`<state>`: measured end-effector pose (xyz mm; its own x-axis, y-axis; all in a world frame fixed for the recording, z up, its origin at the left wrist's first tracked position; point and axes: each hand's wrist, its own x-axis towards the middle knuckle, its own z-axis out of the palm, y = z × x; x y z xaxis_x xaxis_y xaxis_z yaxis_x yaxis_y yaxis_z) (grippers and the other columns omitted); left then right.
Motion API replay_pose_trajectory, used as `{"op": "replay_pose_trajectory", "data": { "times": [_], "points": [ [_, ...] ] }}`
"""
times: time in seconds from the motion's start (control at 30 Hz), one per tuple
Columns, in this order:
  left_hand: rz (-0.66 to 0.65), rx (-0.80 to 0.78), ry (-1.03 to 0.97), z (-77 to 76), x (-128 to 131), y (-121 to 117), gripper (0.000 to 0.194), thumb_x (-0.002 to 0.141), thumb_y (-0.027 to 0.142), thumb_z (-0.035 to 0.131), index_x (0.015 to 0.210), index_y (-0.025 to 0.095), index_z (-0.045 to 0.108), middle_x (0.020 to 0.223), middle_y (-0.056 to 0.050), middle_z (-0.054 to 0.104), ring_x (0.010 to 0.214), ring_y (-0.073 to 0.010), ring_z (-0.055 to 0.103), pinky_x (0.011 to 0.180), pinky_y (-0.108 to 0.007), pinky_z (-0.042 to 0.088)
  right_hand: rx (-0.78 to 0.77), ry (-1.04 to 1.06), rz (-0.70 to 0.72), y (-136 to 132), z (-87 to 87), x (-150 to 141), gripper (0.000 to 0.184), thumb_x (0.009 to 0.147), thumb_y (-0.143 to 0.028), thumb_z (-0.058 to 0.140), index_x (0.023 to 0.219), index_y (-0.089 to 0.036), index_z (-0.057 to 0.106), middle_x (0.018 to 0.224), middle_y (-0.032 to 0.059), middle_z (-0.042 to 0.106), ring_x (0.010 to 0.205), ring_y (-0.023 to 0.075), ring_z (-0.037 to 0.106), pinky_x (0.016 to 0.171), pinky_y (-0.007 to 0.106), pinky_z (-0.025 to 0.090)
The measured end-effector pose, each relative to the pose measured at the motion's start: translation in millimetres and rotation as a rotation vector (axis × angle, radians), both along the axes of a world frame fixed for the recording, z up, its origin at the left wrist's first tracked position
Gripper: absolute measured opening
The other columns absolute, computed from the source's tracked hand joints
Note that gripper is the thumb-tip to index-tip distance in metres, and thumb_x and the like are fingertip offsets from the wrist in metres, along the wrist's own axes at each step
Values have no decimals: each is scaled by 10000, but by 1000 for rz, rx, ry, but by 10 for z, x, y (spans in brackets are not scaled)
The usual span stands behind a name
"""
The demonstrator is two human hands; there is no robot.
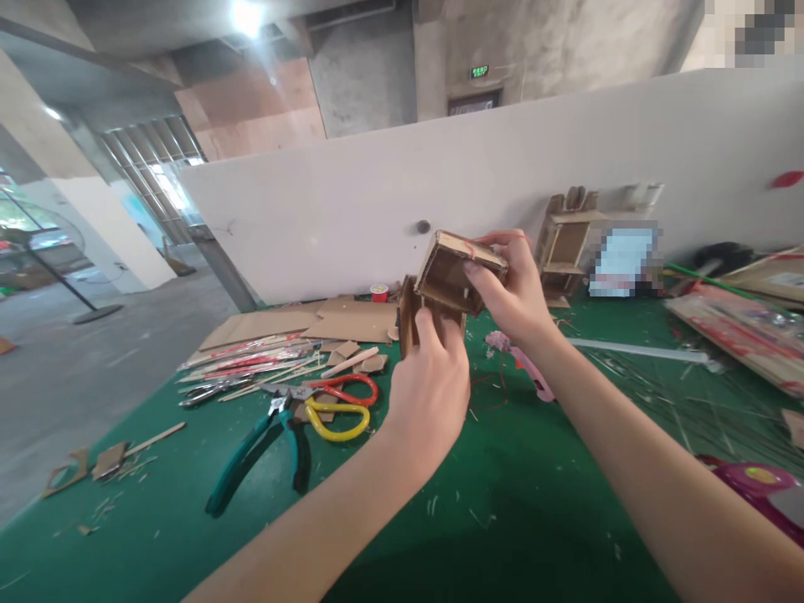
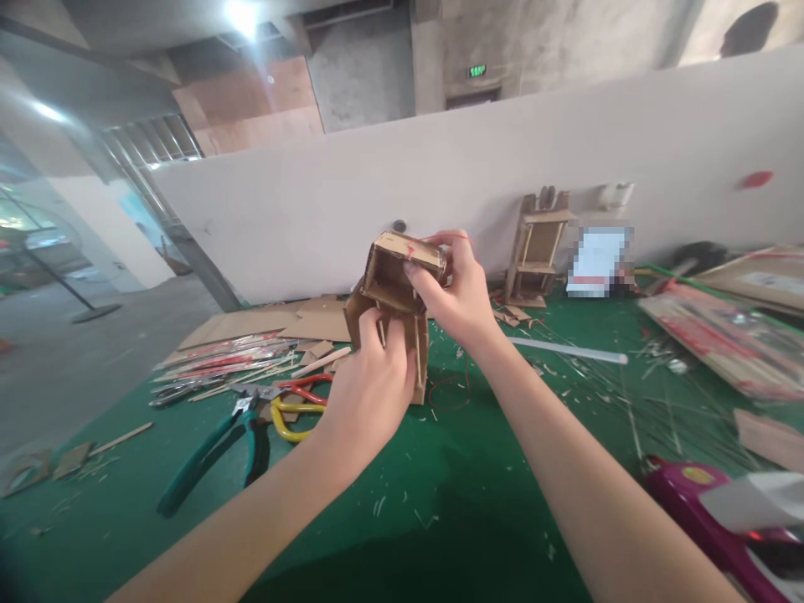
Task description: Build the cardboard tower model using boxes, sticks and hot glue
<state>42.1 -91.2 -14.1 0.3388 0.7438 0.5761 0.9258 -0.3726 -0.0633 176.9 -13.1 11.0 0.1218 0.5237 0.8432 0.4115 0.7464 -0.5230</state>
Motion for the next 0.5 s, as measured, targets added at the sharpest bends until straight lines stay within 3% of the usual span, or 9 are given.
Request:
{"op": "replay_pose_trajectory", "data": {
  "times": [0.1, 0.23, 0.37, 0.5],
  "points": [
    [26, 11, -13, 55, -47, 12, 473, 882, 176, 444, 1339, 87, 363, 1324, -236, 400, 827, -251, 667, 474, -297, 542, -11, -10, -20, -32, 22, -17, 205, 803, -344, 593, 970, -261, 507, 1013, 17, 565, 684, 128, 533, 570, 314, 467],
    [-61, -53, -110, 13, -97, 130, 379, 907, 222, 430, 1261, 84, 416, 1303, -227, 449, 909, -267, 655, 544, -301, 555, -5, -26, -59, -48, 43, -34, 213, 784, -339, 601, 951, -251, 502, 973, 15, 567, 653, 123, 520, 562, 308, 459],
    [-89, -92, -181, -24, -107, 188, 332, 931, 270, 408, 1202, 83, 455, 1266, -206, 496, 937, -270, 650, 612, -318, 558, 27, -64, -115, -63, 67, -32, 217, 771, -342, 603, 940, -244, 506, 991, 32, 575, 721, 151, 552, 614, 327, 477],
    [-45, -122, -210, 0, -101, 184, 376, 926, 301, 423, 1229, 80, 451, 1291, -203, 498, 836, -248, 670, 609, -332, 551, 64, -133, -144, -96, 113, -12, 201, 773, -343, 589, 936, -243, 525, 963, 39, 598, 785, 184, 572, 641, 347, 486]
  ]
}}
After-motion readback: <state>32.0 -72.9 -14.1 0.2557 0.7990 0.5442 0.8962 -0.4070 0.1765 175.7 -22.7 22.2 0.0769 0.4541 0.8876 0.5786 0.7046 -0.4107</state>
